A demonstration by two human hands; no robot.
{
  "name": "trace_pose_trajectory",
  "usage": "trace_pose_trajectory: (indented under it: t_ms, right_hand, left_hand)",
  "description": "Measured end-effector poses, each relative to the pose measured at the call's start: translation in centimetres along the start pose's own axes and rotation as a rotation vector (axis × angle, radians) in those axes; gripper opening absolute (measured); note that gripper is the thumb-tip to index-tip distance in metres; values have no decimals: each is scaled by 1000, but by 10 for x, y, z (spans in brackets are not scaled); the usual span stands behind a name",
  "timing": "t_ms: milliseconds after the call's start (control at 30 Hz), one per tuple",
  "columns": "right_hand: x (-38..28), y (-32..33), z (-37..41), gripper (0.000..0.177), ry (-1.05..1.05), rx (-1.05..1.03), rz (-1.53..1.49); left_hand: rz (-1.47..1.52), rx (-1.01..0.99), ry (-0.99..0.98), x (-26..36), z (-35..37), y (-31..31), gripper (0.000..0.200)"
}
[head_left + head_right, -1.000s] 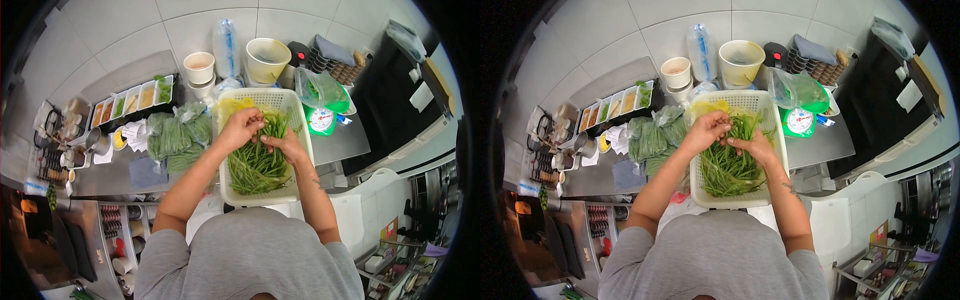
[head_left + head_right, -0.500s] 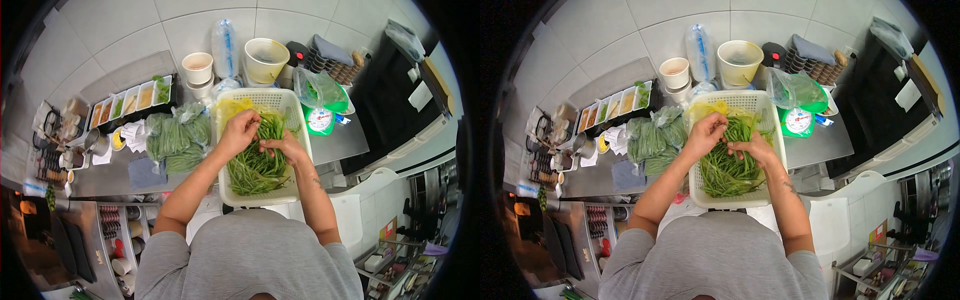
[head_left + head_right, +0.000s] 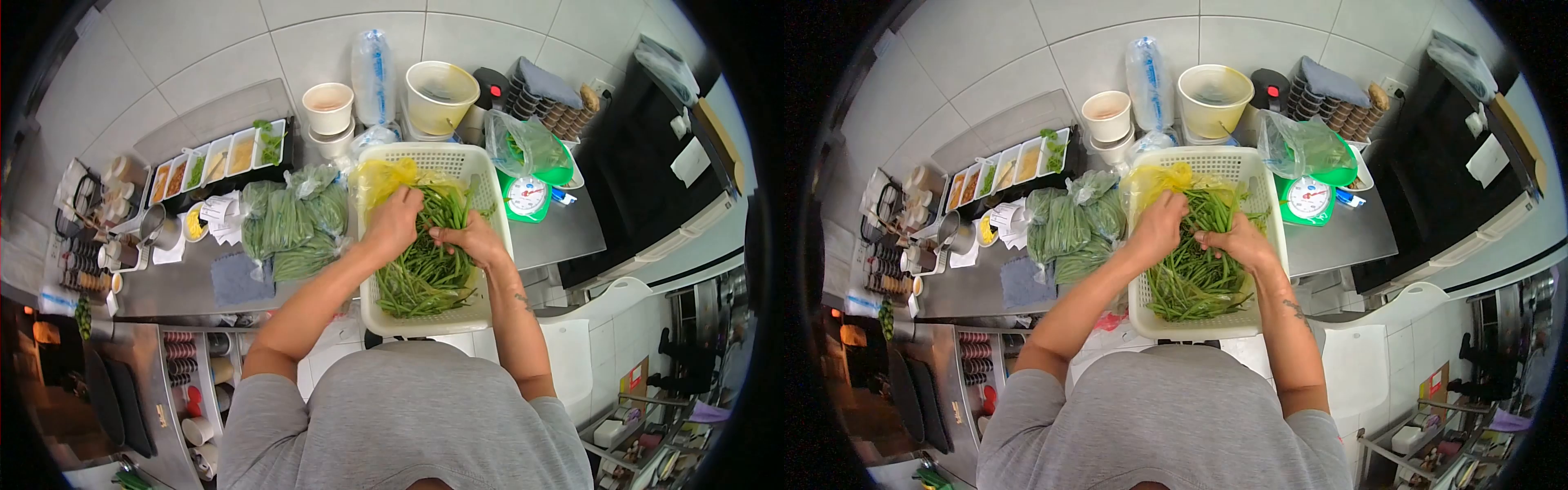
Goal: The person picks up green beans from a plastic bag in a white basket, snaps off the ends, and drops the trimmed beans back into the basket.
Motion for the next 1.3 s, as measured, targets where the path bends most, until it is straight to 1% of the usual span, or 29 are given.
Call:
trace_pose_trajectory:
  t_ms: [67, 167, 200, 300, 333, 433, 533, 633, 667, 767, 800, 900, 1000, 1100, 1200, 1300]
  right_hand:
    - [2, -13, -2, 23, 32, -60, -104]
    - [-5, -24, -2, 29, 43, -110, -163]
    - [-4, -17, -1, 32, 65, -62, -232]
    - [-2, 1, 1, 34, 53, -2, -261]
    - [-1, 2, 2, 36, 49, -2, -258]
    - [0, 3, -3, 34, 77, -9, -333]
    - [6, 10, -2, 29, 154, 1, -534]
    - [6, 17, -4, 24, 219, 20, -602]
    - [7, 18, -5, 23, 224, 24, -588]
    - [7, 17, -7, 22, 231, 35, -556]
    - [6, 16, -7, 22, 230, 41, -551]
    - [5, 19, -4, 22, 238, 72, -528]
    - [9, 24, -5, 22, 233, 125, -538]
    - [14, 30, -5, 22, 250, 181, -555]
    - [10, 32, -5, 23, 299, 229, -530]
    - [6, 30, -4, 26, 357, 266, -507]
  left_hand:
    - [326, 88, 236, -26, -3, -2, 3]
    - [880, 173, 359, -47, -7, -6, 8]
    - [722, 114, 362, -38, -8, 1, 7]
    - [82, 242, -76, 10, -1, 31, 13]
    - [-12, 153, -63, 13, 0, 27, 17]
    - [247, 169, 108, 3, 7, 28, 14]
    - [413, 46, 324, -30, 14, 7, 11]
    - [560, -473, 313, -21, 25, -39, 18]
    - [548, -516, 310, -15, 31, -45, 21]
    - [753, -411, 345, -16, 34, -59, 19]
    - [716, -357, 368, -17, 32, -56, 14]
    - [607, -215, 196, 3, 26, -29, 10]
    - [693, -91, -11, 21, 21, -11, 9]
    - [515, -77, 33, 16, 20, -21, 12]
    - [421, -190, 112, 22, 19, -41, 15]
    - [290, -98, 150, 17, 12, -44, 19]
Point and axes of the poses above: each hand's wrist, its own z-axis away from the middle knuckle, its own y-axis out of the back of the hand, x = y × z, the point moved 9 cm from there along -z, towards the middle knuckle, and after that the axes turned 12 degrees about -x, right-handed, at the moved point
